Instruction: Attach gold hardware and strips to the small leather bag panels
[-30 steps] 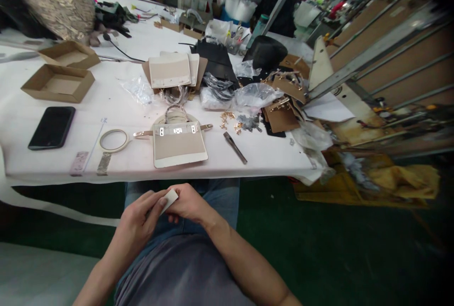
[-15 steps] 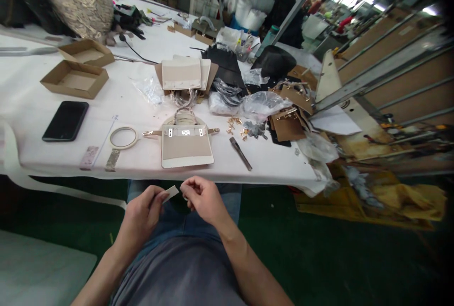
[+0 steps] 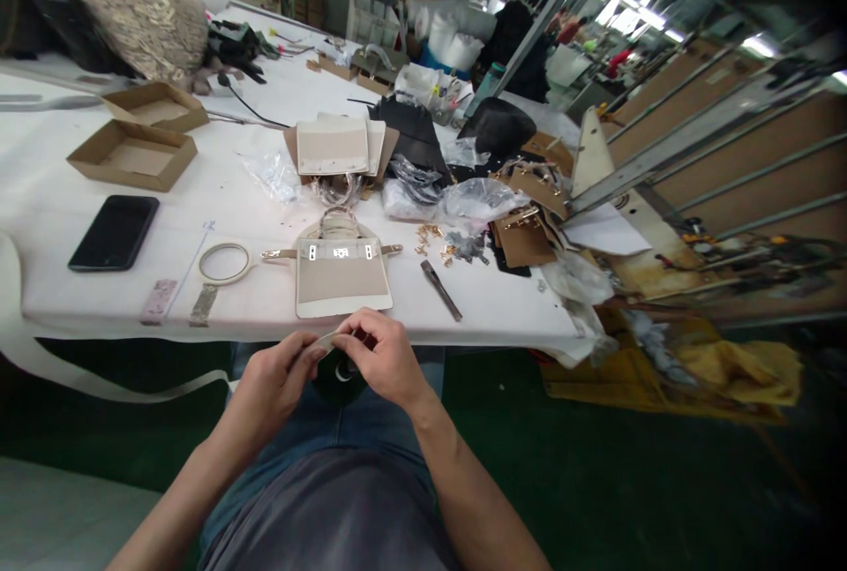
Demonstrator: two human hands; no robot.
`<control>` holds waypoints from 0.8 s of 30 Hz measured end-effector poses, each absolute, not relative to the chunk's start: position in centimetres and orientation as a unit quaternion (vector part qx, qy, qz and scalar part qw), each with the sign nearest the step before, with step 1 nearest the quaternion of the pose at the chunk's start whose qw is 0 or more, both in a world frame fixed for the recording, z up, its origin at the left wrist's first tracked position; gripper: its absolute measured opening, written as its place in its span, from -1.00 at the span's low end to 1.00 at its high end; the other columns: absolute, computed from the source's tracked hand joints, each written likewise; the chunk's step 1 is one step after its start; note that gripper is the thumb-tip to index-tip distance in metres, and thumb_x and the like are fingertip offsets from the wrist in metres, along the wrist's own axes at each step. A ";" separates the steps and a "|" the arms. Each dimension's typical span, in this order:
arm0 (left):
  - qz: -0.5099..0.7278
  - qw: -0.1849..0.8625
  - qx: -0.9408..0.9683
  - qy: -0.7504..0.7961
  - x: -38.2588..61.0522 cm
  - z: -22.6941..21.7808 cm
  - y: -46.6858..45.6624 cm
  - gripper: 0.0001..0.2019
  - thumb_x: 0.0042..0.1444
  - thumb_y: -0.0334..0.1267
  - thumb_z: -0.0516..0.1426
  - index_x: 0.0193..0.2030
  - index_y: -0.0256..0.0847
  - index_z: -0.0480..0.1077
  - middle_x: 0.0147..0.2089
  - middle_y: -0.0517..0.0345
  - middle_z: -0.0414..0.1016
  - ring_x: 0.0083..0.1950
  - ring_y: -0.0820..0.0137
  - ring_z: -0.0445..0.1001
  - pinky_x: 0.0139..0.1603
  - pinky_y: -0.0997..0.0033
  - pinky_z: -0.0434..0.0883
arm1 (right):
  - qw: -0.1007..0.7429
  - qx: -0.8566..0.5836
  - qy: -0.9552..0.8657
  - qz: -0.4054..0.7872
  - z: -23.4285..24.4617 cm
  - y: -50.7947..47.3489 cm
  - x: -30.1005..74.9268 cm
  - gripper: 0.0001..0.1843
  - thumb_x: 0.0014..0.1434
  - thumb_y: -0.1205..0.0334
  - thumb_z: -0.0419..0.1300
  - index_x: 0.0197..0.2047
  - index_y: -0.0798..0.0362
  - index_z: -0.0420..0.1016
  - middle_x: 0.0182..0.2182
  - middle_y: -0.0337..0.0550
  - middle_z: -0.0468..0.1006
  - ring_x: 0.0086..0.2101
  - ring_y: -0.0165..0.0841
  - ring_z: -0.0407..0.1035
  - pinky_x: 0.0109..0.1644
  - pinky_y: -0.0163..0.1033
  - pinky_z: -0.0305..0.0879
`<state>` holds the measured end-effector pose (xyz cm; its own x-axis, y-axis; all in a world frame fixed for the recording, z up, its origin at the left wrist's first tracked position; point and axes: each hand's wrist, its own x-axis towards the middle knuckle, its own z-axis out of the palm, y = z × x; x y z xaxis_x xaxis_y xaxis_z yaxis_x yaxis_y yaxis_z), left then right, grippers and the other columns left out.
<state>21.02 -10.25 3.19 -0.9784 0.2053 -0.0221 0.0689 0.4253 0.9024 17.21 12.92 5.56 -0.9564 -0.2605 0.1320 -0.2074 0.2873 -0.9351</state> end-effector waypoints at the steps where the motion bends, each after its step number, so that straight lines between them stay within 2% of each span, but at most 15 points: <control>1: 0.533 0.076 0.082 0.838 20.8 3.3 -10.3 -0.62 0.68 0.08 0.13 -0.12 -0.08 0.57 -0.35 0.26 0.51 -0.36 0.37 0.43 -0.23 0.35 0.32 | 0.015 -0.148 0.805 -0.574 5.5 12.8 17.1 -0.84 0.54 0.17 0.47 -0.16 -0.02 0.73 -0.21 -0.16 0.71 -0.22 -0.28 0.55 -0.18 -0.19 0.39; 6: 0.523 0.073 0.040 0.848 18.1 4.6 -10.6 -0.51 0.59 0.18 0.22 -0.30 -0.11 0.56 -0.45 0.27 0.46 -0.42 0.36 0.36 -0.29 0.31 0.25 | -0.026 -0.117 0.812 -0.571 4.6 12.2 15.4 -0.85 0.51 0.19 0.44 -0.17 -0.02 0.73 -0.20 -0.14 0.73 -0.22 -0.27 0.58 -0.20 -0.22 0.43; 10: 0.475 0.031 0.048 0.878 12.7 5.6 -10.6 -0.49 0.46 0.20 0.29 -0.41 -0.13 0.54 -0.50 0.23 0.39 -0.39 0.33 0.35 -0.29 0.28 0.20 | -0.069 -0.064 0.823 -0.560 3.3 11.7 11.7 -0.86 0.45 0.15 0.46 -0.18 -0.02 0.76 -0.21 -0.14 0.77 -0.20 -0.24 0.63 -0.10 -0.22 0.52; 15: 0.365 0.032 0.067 0.928 4.6 5.7 -10.3 -0.45 0.37 0.24 0.26 -0.51 -0.12 0.46 -0.53 0.14 0.39 -0.39 0.27 0.33 -0.29 0.20 0.14 | -0.070 0.003 0.833 -0.549 2.2 11.6 5.6 -0.86 0.40 0.12 0.48 -0.16 -0.01 0.81 -0.32 -0.16 0.78 -0.24 -0.21 0.67 -0.06 -0.21 0.60; 19: 0.344 0.069 0.065 0.934 0.3 5.1 -10.0 -0.47 0.35 0.17 0.24 -0.55 -0.10 0.42 -0.54 0.10 0.39 -0.38 0.23 0.38 -0.30 0.18 0.16 | -0.055 0.040 0.839 -0.540 1.1 11.3 2.0 -0.84 0.41 0.12 0.45 -0.13 0.03 0.81 -0.36 -0.18 0.75 -0.28 -0.22 0.67 0.01 -0.20 0.64; 21: 0.329 0.074 0.055 0.940 -0.7 4.9 -9.9 -0.49 0.35 0.14 0.24 -0.56 -0.09 0.42 -0.53 0.07 0.42 -0.38 0.21 0.42 -0.29 0.18 0.18 | -0.064 0.053 0.841 -0.534 0.4 11.1 1.0 -0.79 0.37 0.15 0.48 0.00 0.06 0.80 -0.32 -0.16 0.77 -0.24 -0.20 0.69 0.08 -0.17 0.65; 24: 0.286 0.068 0.037 0.955 -1.5 4.8 -9.6 -0.53 0.34 0.14 0.25 -0.51 -0.09 0.48 -0.47 0.00 0.50 -0.35 0.15 0.48 -0.28 0.16 0.20 | -0.096 0.067 0.847 -0.519 -0.4 10.9 0.4 -0.45 0.28 0.21 0.54 0.31 0.09 0.67 -0.25 -0.15 0.79 -0.15 -0.15 0.71 0.18 -0.11 0.66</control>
<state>-1.45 -9.61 4.85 -0.9880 0.1099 -0.1090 0.0318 0.8332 0.5521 0.42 10.86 -0.44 -0.9726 0.2132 0.0923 0.0147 0.4531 -0.8914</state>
